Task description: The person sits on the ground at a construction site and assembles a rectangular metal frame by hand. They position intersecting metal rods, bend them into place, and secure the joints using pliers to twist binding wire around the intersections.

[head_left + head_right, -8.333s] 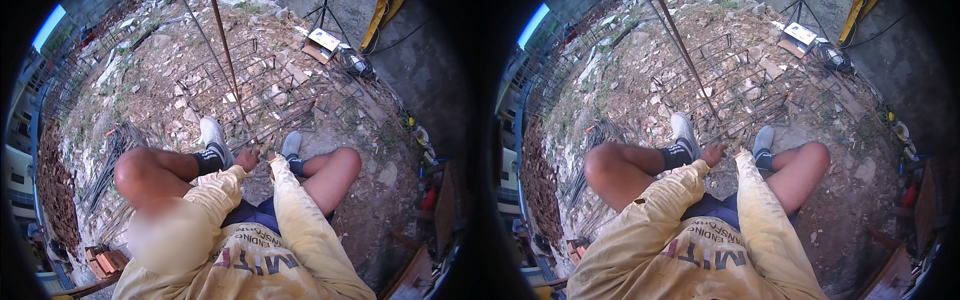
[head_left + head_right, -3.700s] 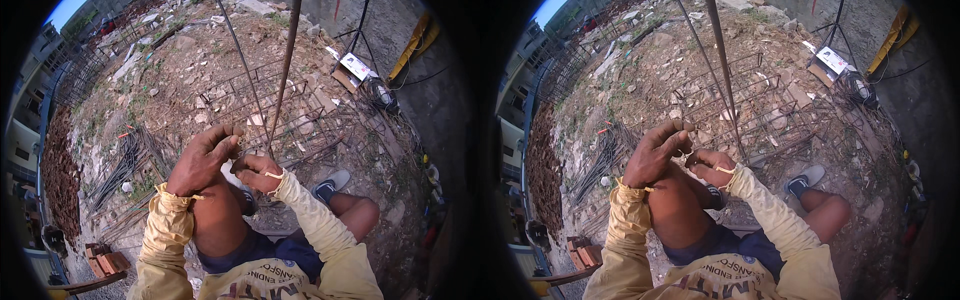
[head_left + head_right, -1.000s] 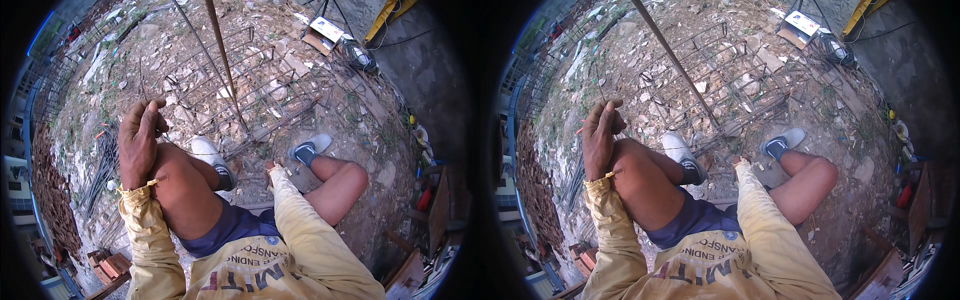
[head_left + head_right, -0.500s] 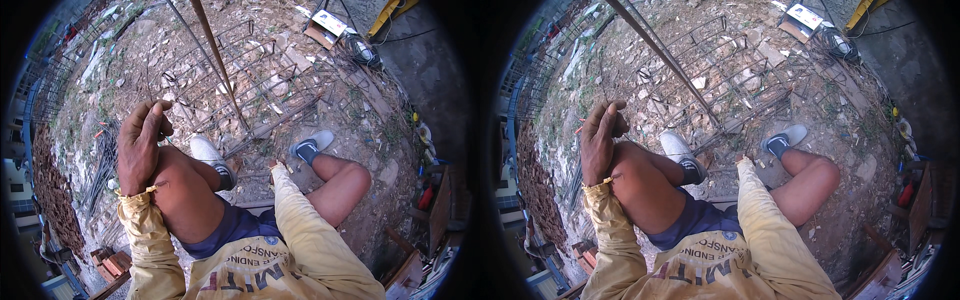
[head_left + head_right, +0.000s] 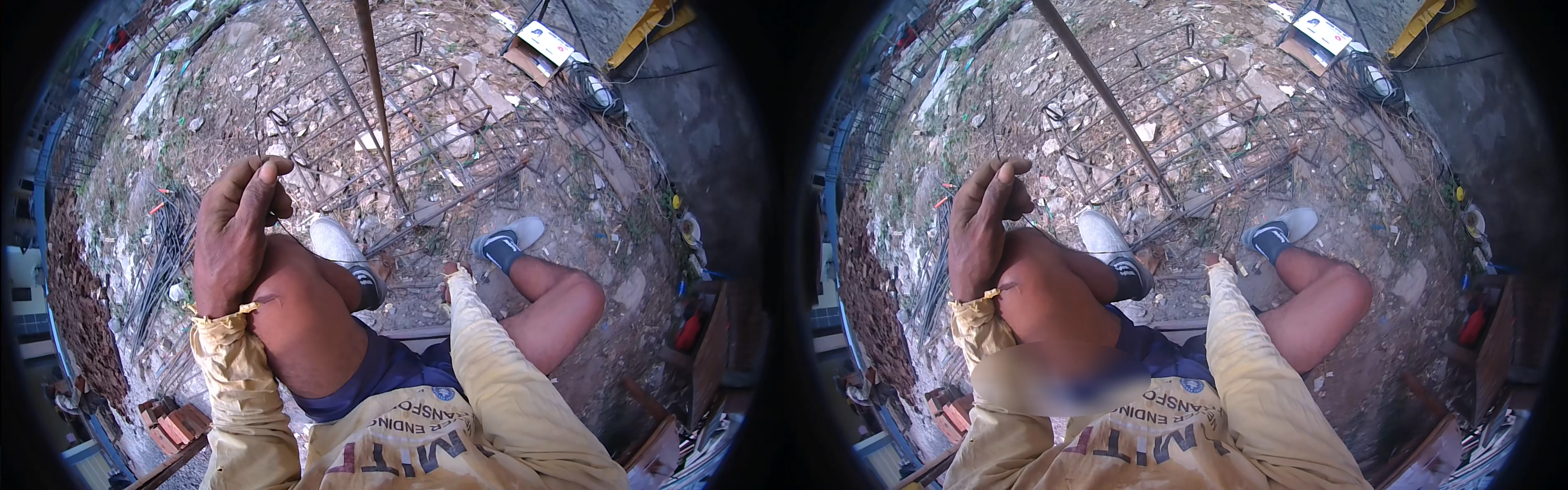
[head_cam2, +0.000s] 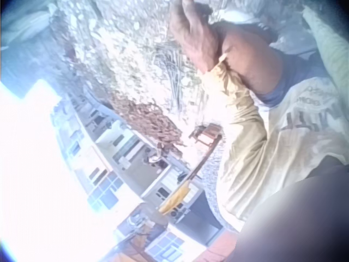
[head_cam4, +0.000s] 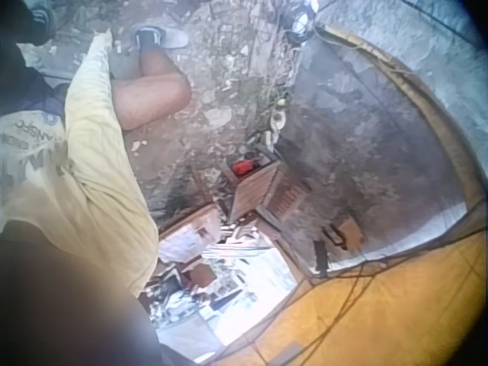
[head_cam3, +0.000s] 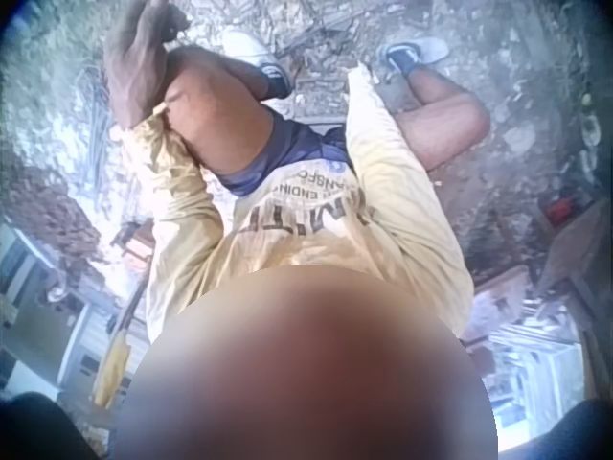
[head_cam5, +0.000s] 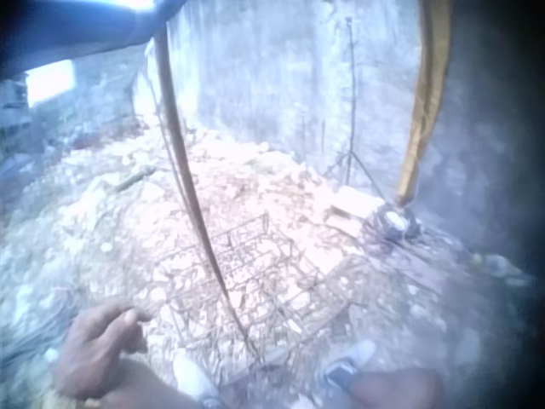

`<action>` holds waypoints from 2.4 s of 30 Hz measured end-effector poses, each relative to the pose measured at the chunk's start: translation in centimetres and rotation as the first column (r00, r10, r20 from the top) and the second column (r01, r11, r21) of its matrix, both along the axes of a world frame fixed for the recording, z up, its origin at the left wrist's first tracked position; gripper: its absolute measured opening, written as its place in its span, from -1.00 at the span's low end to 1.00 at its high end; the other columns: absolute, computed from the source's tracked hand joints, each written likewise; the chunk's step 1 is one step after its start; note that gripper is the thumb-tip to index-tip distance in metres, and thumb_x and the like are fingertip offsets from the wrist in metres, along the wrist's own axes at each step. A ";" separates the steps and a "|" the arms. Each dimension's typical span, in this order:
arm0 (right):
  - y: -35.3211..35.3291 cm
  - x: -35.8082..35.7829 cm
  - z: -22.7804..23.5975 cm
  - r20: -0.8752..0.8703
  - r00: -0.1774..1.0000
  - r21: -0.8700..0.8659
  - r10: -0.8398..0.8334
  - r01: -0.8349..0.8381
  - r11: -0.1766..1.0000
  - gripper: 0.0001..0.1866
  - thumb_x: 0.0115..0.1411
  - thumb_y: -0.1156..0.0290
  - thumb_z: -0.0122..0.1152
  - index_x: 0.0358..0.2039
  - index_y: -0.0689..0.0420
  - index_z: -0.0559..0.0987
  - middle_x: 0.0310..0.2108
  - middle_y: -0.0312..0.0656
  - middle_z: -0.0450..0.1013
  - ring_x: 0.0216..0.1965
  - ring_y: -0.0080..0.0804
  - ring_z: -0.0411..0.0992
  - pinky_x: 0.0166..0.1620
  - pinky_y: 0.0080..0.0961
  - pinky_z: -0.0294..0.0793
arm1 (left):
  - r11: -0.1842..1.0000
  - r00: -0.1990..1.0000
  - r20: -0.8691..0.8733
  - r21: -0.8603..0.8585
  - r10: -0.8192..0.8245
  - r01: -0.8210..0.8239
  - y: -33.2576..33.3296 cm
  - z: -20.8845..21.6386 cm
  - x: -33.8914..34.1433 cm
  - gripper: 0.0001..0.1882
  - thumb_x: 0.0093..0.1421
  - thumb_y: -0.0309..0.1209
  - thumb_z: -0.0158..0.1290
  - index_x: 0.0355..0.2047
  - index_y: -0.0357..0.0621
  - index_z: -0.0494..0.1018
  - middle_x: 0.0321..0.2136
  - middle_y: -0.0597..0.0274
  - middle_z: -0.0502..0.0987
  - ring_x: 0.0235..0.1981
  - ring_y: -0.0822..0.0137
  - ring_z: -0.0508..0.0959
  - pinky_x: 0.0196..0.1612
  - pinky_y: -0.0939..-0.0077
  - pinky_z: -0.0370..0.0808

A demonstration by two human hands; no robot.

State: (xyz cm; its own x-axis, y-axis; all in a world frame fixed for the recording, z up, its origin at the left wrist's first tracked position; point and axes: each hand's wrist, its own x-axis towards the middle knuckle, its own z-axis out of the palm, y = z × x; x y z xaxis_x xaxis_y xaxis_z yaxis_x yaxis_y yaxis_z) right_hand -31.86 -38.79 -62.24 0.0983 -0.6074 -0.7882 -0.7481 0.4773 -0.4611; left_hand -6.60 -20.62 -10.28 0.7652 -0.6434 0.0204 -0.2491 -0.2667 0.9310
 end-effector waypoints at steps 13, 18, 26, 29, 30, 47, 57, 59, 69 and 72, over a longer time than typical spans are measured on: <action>-4.8 4.7 18.1 0.545 0.838 -0.508 0.033 0.298 0.808 -0.66 0.18 0.22 0.22 -0.09 0.10 0.49 -0.38 -0.19 0.49 -0.47 -0.40 0.45 -0.46 -0.41 0.51 | 0.986 0.993 0.047 0.136 -0.105 0.098 1.6 0.2 1.2 -0.70 0.40 -0.28 -0.05 -0.19 -0.32 0.51 -0.59 0.28 0.43 -0.53 0.50 0.43 -0.41 0.55 0.38; -3.8 10.1 26.0 0.781 0.406 0.344 -0.475 0.356 0.869 -0.68 0.21 0.39 0.13 -0.02 -0.02 0.38 -0.14 -0.14 0.43 -0.19 -0.24 0.52 -0.23 -0.18 0.62 | 0.975 0.987 0.070 0.180 -0.147 0.133 1.7 0.3 1.4 -0.71 0.40 -0.31 -0.06 -0.18 -0.33 0.50 -0.57 0.22 0.46 -0.54 0.46 0.48 -0.42 0.51 0.41; 3.5 12.5 20.0 0.563 0.627 0.633 -0.539 0.092 0.768 -0.63 0.22 0.39 0.12 0.05 -0.07 0.36 -0.11 -0.18 0.37 -0.07 0.04 0.47 -0.08 0.25 0.46 | 0.981 0.992 0.005 0.152 -0.123 0.121 2.9 0.2 2.1 -0.72 0.40 -0.32 -0.06 -0.17 -0.32 0.50 -0.55 0.21 0.47 -0.53 0.46 0.49 -0.42 0.52 0.42; 5.5 13.9 19.7 0.534 0.645 0.668 -0.548 0.076 0.740 -0.63 0.23 0.37 0.12 0.05 -0.11 0.37 -0.09 -0.19 0.36 -0.04 0.11 0.46 -0.10 0.29 0.45 | 0.984 0.991 -0.062 0.125 -0.117 0.124 3.6 0.1 2.7 -0.73 0.40 -0.33 -0.06 -0.18 -0.33 0.50 -0.56 0.23 0.45 -0.53 0.47 0.46 -0.42 0.53 0.41; 6.0 14.4 19.6 0.530 0.646 0.679 -0.550 0.067 0.731 -0.64 0.23 0.37 0.12 0.05 -0.12 0.38 -0.07 -0.18 0.35 -0.03 0.13 0.45 -0.10 0.31 0.44 | 0.986 0.991 -0.071 0.114 -0.112 0.120 3.9 -0.1 2.9 -0.73 0.40 -0.34 -0.06 -0.18 -0.33 0.50 -0.56 0.24 0.45 -0.53 0.48 0.46 -0.42 0.54 0.40; 10.8 20.9 16.3 0.521 0.160 0.848 -0.838 0.015 0.530 -0.49 0.13 0.53 -0.01 0.01 -0.38 0.25 0.24 -0.04 0.16 0.30 0.13 0.14 0.23 0.41 0.19 | 0.986 0.999 -0.039 0.166 -0.006 0.013 6.1 -0.3 3.8 -0.73 0.39 -0.32 -0.05 -0.16 -0.30 0.51 -0.59 0.27 0.45 -0.53 0.49 0.44 -0.42 0.55 0.38; 12.7 26.5 16.4 0.418 0.113 0.838 -0.901 0.336 0.431 -0.75 0.26 0.37 -0.07 -0.11 -0.32 0.28 0.13 -0.12 0.28 0.14 -0.08 0.35 0.16 0.17 0.36 | 0.985 0.997 -0.072 0.174 0.027 -0.014 5.9 -0.3 3.8 -0.72 0.39 -0.30 -0.03 -0.16 -0.30 0.51 -0.57 0.31 0.45 -0.52 0.53 0.42 -0.42 0.61 0.35; 12.9 27.4 17.2 0.364 0.062 0.841 -0.929 0.407 0.357 -0.81 0.28 0.33 -0.07 -0.13 -0.30 0.31 0.05 -0.13 0.32 0.07 -0.12 0.39 0.13 0.14 0.39 | 0.986 0.995 -0.096 0.165 0.037 -0.021 5.9 -0.3 3.8 -0.71 0.40 -0.28 -0.03 -0.16 -0.30 0.51 -0.56 0.33 0.44 -0.51 0.54 0.41 -0.42 0.63 0.34; 11.5 28.7 16.2 0.307 0.085 0.895 -0.948 0.314 0.318 -0.63 0.27 -0.09 0.16 -0.38 -0.05 0.44 -0.51 -0.34 0.36 -0.50 -0.49 0.35 -0.32 -0.31 0.48 | 0.984 0.993 -0.107 0.175 0.051 -0.032 6.1 -1.0 4.1 -0.70 0.41 -0.26 -0.04 -0.12 -0.27 0.50 -0.56 0.38 0.40 -0.51 0.56 0.38 -0.42 0.68 0.30; 11.1 27.5 15.6 0.367 0.122 0.886 -0.922 0.256 0.387 -0.62 0.21 -0.12 0.24 -0.43 -0.09 0.43 -0.60 -0.45 0.30 -0.60 -0.53 0.29 -0.47 -0.40 0.39 | 0.983 0.994 -0.105 0.183 0.031 -0.011 5.8 -1.0 4.1 -0.70 0.41 -0.25 -0.04 -0.11 -0.24 0.50 -0.56 0.40 0.39 -0.52 0.56 0.37 -0.43 0.69 0.29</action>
State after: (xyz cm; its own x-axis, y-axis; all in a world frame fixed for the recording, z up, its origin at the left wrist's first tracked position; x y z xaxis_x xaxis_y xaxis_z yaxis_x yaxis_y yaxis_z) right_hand -4.35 -27.67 -46.63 0.6126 -0.3141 -0.7253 0.4728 0.8810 0.0178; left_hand -2.50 -14.78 -11.30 0.7700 -0.6128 -0.1777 -0.1435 -0.4378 0.8876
